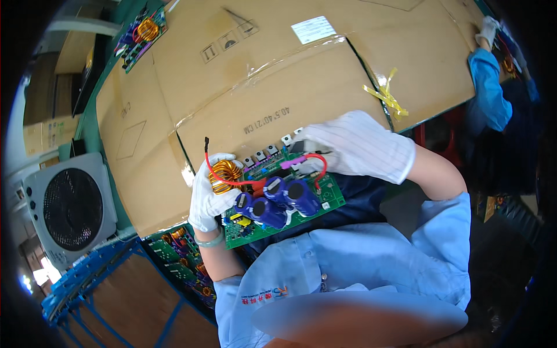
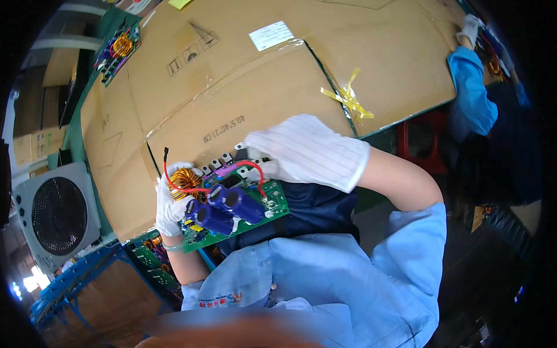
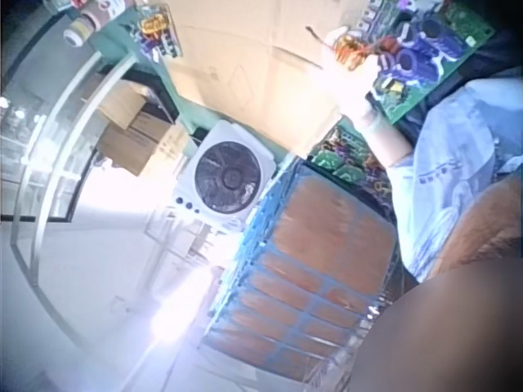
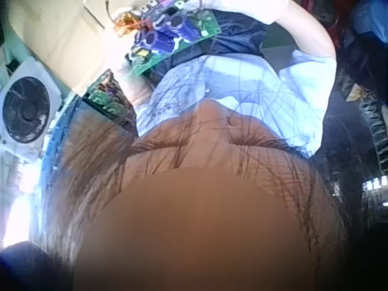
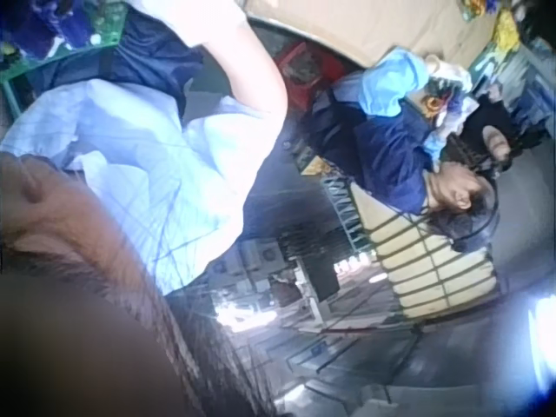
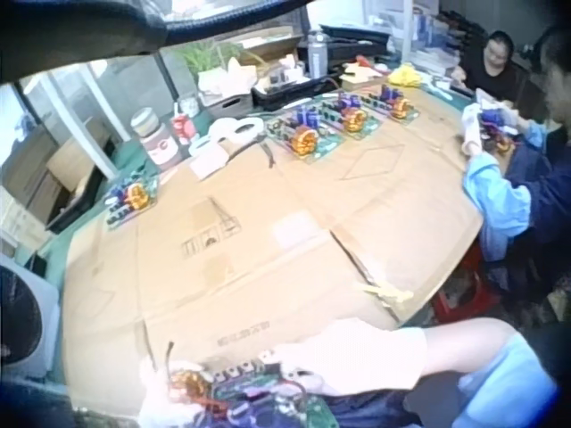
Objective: The person puts on white gloves and picks up a green circuit board from a tray. They use a small metal scraper to clean the back surface of the board, removing white residue. The person then places the board back into the tray and repeats the process with another board.
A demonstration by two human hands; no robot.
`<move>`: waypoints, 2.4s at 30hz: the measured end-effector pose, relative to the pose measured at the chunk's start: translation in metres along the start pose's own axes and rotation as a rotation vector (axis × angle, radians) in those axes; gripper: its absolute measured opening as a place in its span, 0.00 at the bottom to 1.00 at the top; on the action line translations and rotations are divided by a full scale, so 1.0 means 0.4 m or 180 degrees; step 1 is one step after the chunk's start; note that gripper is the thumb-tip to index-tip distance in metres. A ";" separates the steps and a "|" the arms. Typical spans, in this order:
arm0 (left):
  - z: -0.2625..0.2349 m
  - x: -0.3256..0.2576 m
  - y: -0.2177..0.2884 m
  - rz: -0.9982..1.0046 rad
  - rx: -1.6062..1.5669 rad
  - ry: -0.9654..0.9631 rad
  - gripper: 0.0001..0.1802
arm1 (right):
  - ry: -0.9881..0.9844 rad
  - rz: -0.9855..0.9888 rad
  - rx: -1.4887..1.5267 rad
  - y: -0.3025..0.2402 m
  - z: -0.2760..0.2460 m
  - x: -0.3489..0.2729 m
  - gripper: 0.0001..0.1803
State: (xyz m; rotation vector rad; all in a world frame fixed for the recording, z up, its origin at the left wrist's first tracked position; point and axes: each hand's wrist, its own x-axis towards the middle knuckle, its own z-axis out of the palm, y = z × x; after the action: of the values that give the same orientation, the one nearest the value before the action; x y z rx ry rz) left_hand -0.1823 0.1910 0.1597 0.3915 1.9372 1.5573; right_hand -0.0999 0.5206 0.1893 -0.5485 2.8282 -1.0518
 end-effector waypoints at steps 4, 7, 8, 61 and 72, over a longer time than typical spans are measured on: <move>0.006 -0.010 -0.002 0.0315 0.0521 0.0069 0.43 | -0.0295 0.0381 -0.0092 -0.006 -0.039 -0.030 0.20; 0.010 -0.013 0.002 0.0436 0.0714 0.0029 0.41 | -0.0141 0.0491 0.0217 -0.005 -0.031 -0.040 0.18; 0.012 -0.013 0.007 0.0432 0.0766 0.0043 0.41 | -0.0117 0.0520 0.0327 -0.008 -0.025 -0.041 0.18; -0.040 -0.082 -0.065 0.1363 0.0190 0.1328 0.14 | 0.2819 0.0689 0.2276 0.007 0.247 0.000 0.19; -0.038 -0.083 -0.059 0.1230 0.0025 0.1362 0.13 | 0.2843 0.0671 0.2175 0.002 0.247 0.000 0.12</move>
State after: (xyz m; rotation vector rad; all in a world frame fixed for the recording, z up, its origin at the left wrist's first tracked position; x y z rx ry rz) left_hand -0.1629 0.1539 0.1482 0.4893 2.2887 2.0121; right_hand -0.0813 0.4601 0.1135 0.3759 2.6633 -2.5118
